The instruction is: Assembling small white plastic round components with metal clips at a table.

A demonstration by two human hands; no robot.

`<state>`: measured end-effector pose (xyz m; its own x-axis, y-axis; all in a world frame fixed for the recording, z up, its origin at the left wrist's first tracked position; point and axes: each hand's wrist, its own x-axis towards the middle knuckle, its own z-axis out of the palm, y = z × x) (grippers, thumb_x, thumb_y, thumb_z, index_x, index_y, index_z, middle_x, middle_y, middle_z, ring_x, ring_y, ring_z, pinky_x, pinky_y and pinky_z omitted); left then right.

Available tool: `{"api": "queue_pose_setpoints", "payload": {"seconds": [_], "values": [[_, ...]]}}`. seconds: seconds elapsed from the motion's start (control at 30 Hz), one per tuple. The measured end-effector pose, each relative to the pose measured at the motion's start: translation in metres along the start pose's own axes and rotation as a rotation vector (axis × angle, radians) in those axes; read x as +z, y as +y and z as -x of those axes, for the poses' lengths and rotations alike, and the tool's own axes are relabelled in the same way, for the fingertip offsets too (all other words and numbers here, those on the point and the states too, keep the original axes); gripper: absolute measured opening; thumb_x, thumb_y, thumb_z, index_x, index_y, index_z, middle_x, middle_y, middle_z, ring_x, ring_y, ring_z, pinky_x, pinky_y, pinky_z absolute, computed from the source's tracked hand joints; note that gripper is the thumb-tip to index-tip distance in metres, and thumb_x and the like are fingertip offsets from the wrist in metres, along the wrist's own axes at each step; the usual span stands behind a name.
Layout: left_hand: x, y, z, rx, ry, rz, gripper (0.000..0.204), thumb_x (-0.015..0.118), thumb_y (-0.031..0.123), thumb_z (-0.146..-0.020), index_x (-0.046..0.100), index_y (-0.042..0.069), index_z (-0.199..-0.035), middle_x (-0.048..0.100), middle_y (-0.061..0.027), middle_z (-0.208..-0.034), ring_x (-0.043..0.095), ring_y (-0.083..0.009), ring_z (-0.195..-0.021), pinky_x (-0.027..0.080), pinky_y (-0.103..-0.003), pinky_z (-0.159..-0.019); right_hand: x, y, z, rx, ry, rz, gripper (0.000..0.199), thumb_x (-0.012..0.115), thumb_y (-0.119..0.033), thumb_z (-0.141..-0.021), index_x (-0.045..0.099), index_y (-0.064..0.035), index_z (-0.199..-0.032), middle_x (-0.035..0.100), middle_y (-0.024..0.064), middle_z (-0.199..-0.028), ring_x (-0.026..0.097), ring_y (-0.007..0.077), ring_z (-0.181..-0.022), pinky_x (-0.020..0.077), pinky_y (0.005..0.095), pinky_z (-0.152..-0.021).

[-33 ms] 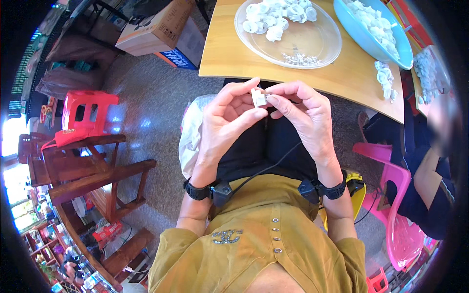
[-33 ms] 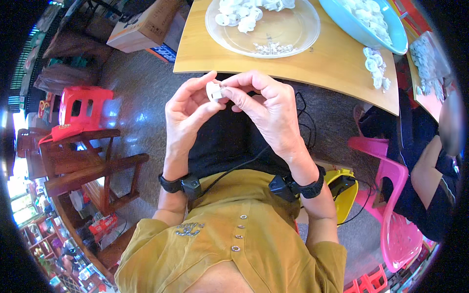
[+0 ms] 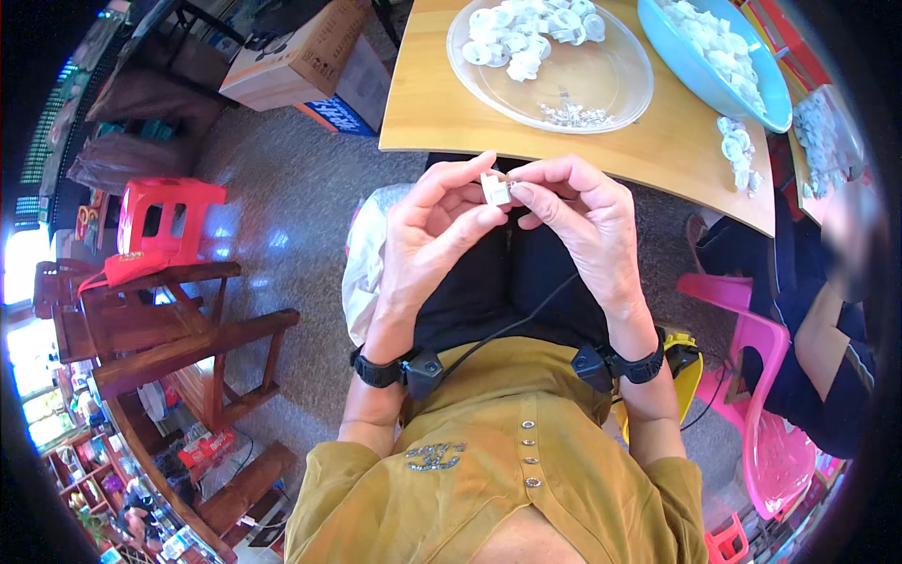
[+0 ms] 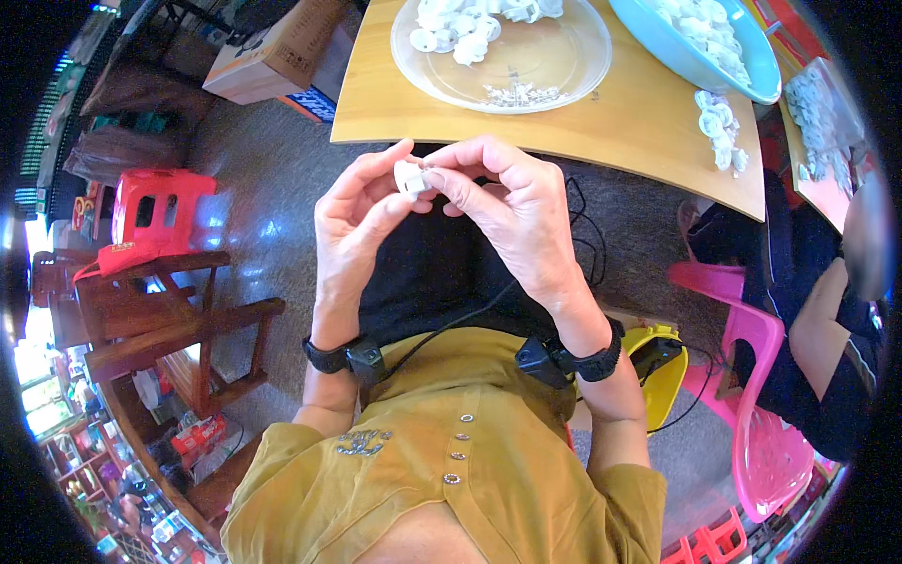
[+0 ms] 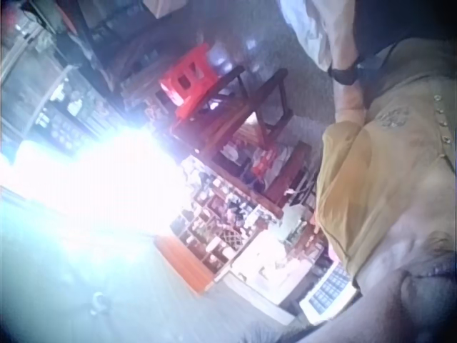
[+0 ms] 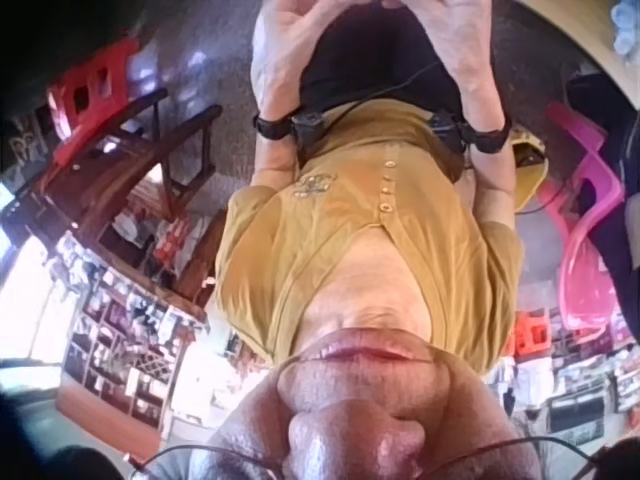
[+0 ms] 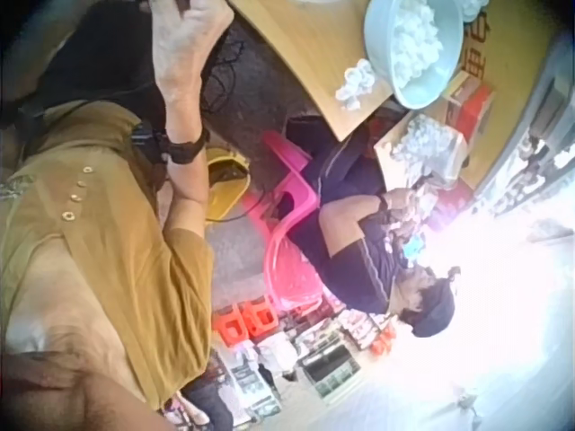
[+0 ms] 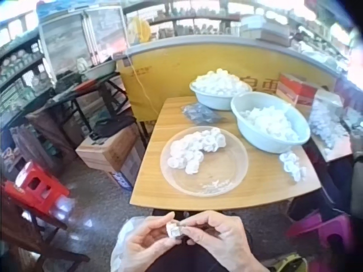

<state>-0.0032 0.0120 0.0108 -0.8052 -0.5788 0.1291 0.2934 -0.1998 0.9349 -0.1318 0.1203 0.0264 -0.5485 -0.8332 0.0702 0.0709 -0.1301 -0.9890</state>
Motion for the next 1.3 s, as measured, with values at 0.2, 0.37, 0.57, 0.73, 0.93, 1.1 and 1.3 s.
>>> {"api": "queue_pose_setpoints", "payload": {"seconds": [0.2,0.37,0.57,0.73,0.93,1.1,1.3], "values": [[-0.005,-0.001,-0.002,0.003,-0.013,-0.028,0.04,0.06,-0.002,-0.085,0.05,-0.003,-0.124,0.053,-0.0123,-0.113,0.058,-0.0197,-0.102,0.051,-0.031,-0.086,-0.004,0.0,-0.004,0.067,-0.025,-0.105,0.011,0.063,-0.009,-0.087,0.063,-0.0009,-0.094,0.067,0.0063,-0.089,0.062,0.0086,-0.078,0.0513,0.0205,-0.065],[-0.001,-0.004,-0.01,0.043,-0.033,-0.136,0.041,0.062,-0.003,-0.083,0.054,0.001,-0.123,0.054,-0.0121,-0.114,0.058,-0.0172,-0.1,0.051,-0.028,-0.086,-0.011,0.004,-0.007,0.047,-0.019,-0.12,0.009,0.062,-0.008,-0.086,0.064,-0.0014,-0.093,0.067,0.0056,-0.088,0.062,0.0083,-0.077,0.0508,0.0201,-0.065],[0.012,0.005,-0.023,-0.01,-0.008,-0.273,0.042,0.064,-0.005,-0.081,0.056,0.002,-0.121,0.057,-0.011,-0.113,0.06,-0.016,-0.099,0.05,-0.025,-0.085,-0.023,-0.011,-0.013,0.045,-0.02,-0.13,0.009,0.062,-0.007,-0.086,0.065,-0.0018,-0.093,0.067,0.0044,-0.087,0.061,0.0072,-0.076,0.049,0.0189,-0.064],[0.029,0.011,-0.049,0.107,0.003,-0.231,0.061,0.064,-0.003,-0.079,0.04,0.001,-0.135,0.044,-0.0126,-0.13,0.055,-0.0206,-0.109,0.049,-0.03,-0.088,-0.055,-0.044,-0.044,-0.221,0.19,0.39,0.008,0.068,-0.007,-0.082,0.066,-0.0022,-0.087,0.066,0.0033,-0.081,0.06,0.0071,-0.072,0.0487,0.0217,-0.061],[0.004,0.008,-0.056,0.144,0.186,-0.248,0.042,0.059,0.011,-0.087,0.049,-0.002,-0.126,0.051,-0.0115,-0.119,0.057,-0.0173,-0.096,0.048,-0.028,-0.08,-0.162,-0.08,-0.115,-0.461,0.679,1.097,0.007,0.065,-0.011,-0.08,0.066,-0.0055,-0.084,0.067,0.007,-0.075,0.063,0.0151,-0.066,0.0484,0.0276,-0.061],[-0.007,0.004,-0.052,0.118,0.242,-0.308,0.034,0.058,0.014,-0.089,0.055,-0.001,-0.119,0.057,-0.0119,-0.112,0.059,-0.0163,-0.09,0.049,-0.028,-0.076,-0.199,-0.086,-0.142,-0.297,0.736,1.478,0.011,0.062,-0.017,-0.083,0.067,-0.0085,-0.089,0.067,0.0074,-0.079,0.064,0.0202,-0.068,0.0489,0.0307,-0.064],[-0.01,-0.002,-0.049,0.037,0.275,-0.31,0.027,0.056,0.014,-0.091,0.059,0.0,-0.113,0.062,-0.0109,-0.103,0.06,-0.0148,-0.084,0.049,-0.026,-0.073,-0.115,-0.052,-0.14,-0.401,0.239,1.228,0.015,0.06,-0.011,-0.082,0.062,-0.0063,-0.096,0.063,0.01,-0.088,0.063,0.0279,-0.079,0.049,0.0359,-0.07]]}}
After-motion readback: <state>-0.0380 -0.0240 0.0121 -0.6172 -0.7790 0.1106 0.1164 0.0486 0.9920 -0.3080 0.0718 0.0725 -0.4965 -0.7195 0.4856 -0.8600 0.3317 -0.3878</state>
